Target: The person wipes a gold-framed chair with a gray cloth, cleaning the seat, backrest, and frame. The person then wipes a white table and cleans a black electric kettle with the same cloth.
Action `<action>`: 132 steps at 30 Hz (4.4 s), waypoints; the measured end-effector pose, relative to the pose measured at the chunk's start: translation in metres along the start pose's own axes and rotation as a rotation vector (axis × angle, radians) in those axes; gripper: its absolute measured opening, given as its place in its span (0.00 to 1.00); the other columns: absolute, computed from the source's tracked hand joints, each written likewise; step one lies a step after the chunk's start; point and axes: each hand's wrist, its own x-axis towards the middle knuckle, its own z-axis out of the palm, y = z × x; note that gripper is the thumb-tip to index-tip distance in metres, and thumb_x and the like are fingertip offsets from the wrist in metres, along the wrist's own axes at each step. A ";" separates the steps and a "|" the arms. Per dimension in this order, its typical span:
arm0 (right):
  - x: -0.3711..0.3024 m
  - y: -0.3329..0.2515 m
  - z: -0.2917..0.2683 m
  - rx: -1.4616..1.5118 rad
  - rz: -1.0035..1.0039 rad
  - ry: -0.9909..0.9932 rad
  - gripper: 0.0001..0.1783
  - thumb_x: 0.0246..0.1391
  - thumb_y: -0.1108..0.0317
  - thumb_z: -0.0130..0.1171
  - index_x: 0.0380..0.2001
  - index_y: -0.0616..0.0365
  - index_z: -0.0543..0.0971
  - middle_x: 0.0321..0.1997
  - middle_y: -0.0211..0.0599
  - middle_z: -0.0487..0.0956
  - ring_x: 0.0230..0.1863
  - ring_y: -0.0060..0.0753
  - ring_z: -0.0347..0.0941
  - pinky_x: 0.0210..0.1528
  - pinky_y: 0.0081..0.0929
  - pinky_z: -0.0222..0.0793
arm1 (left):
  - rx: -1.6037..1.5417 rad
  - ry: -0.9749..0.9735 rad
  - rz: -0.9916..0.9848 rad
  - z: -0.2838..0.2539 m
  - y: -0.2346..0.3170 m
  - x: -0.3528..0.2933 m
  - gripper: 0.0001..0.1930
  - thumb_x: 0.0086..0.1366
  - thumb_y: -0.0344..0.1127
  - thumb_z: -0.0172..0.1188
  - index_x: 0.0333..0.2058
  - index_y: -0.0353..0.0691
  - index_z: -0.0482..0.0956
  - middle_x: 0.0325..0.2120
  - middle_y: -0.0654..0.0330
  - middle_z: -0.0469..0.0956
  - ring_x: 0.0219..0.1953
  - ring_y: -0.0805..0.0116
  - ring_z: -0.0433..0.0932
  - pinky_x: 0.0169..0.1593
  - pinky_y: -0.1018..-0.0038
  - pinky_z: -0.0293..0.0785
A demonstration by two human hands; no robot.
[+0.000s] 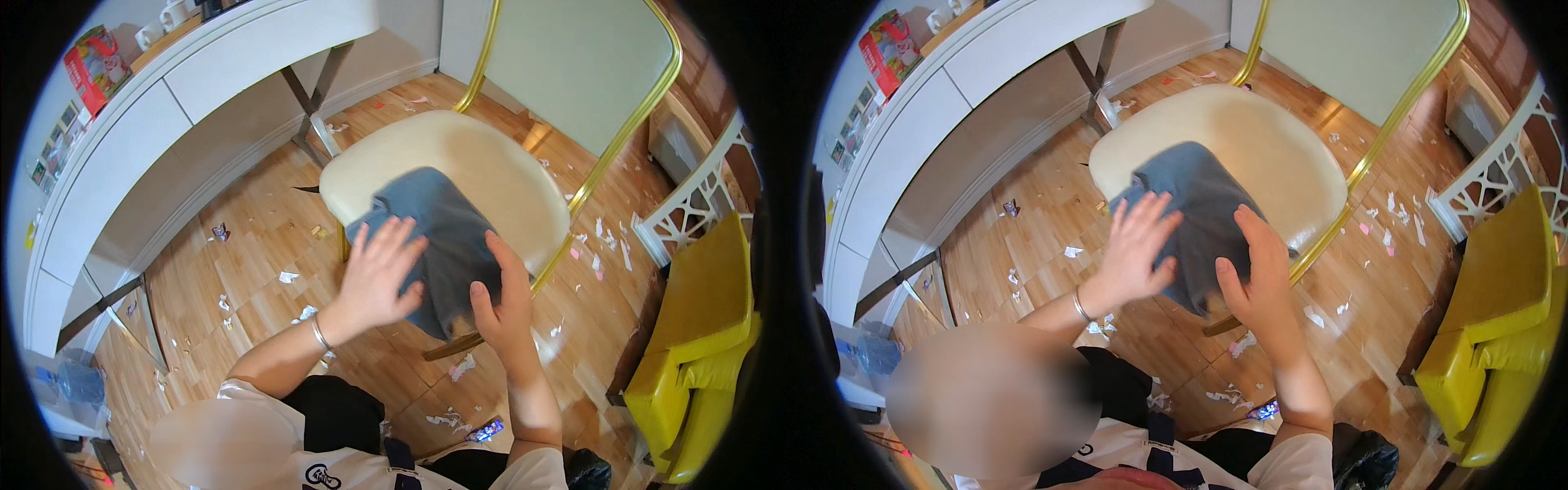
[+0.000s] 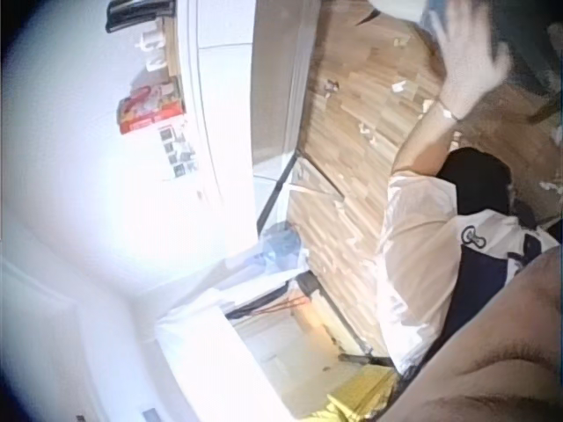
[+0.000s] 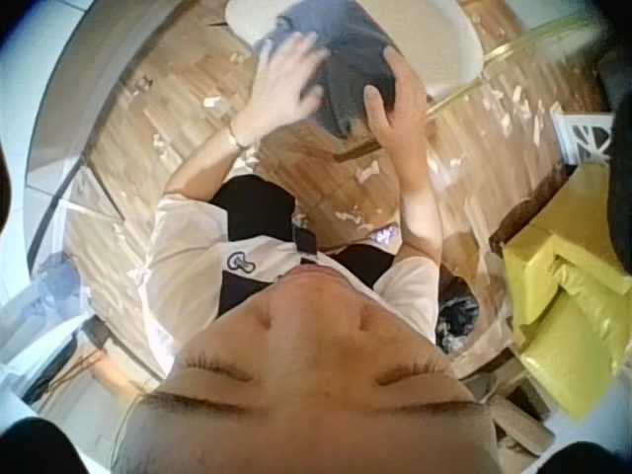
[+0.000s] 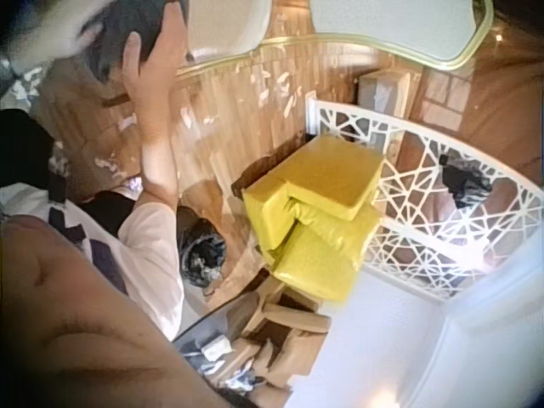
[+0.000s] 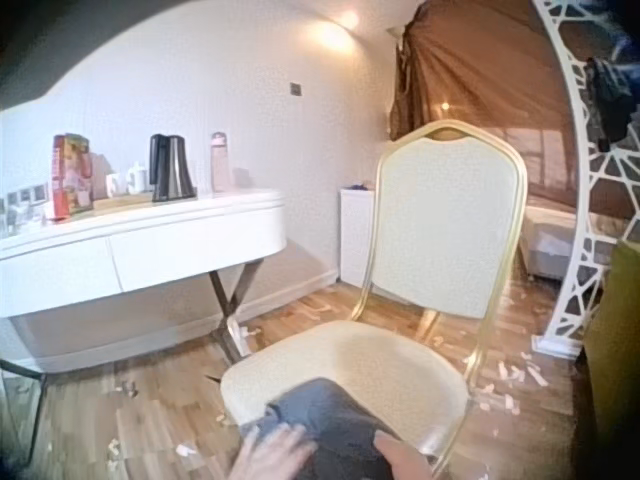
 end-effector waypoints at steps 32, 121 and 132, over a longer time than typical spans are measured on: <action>0.002 -0.016 0.037 -0.365 -0.062 -0.147 0.28 0.47 0.57 0.64 0.50 0.60 0.75 0.56 0.48 0.74 0.57 0.51 0.69 0.58 0.42 0.60 | -0.554 0.335 -0.785 0.024 -0.112 0.043 0.35 0.66 0.43 0.48 0.66 0.29 0.51 0.64 0.24 0.42 0.68 0.32 0.43 0.69 0.60 0.47; -0.018 0.157 -0.016 -0.060 0.266 0.582 0.10 0.49 0.71 0.53 0.33 0.65 0.77 0.42 0.48 0.77 0.48 0.51 0.71 0.52 0.40 0.67 | 0.386 -0.369 0.230 0.013 0.093 0.045 0.44 0.44 0.42 0.71 0.61 0.42 0.63 0.59 0.33 0.59 0.61 0.31 0.59 0.63 0.46 0.54; -0.014 0.247 -0.003 0.291 0.685 0.709 0.15 0.55 0.65 0.48 0.36 0.65 0.78 0.36 0.54 0.78 0.41 0.55 0.75 0.46 0.37 0.68 | 0.307 -0.271 0.227 0.073 0.128 0.082 0.33 0.57 0.47 0.63 0.57 0.36 0.68 0.61 0.43 0.61 0.65 0.43 0.57 0.64 0.44 0.50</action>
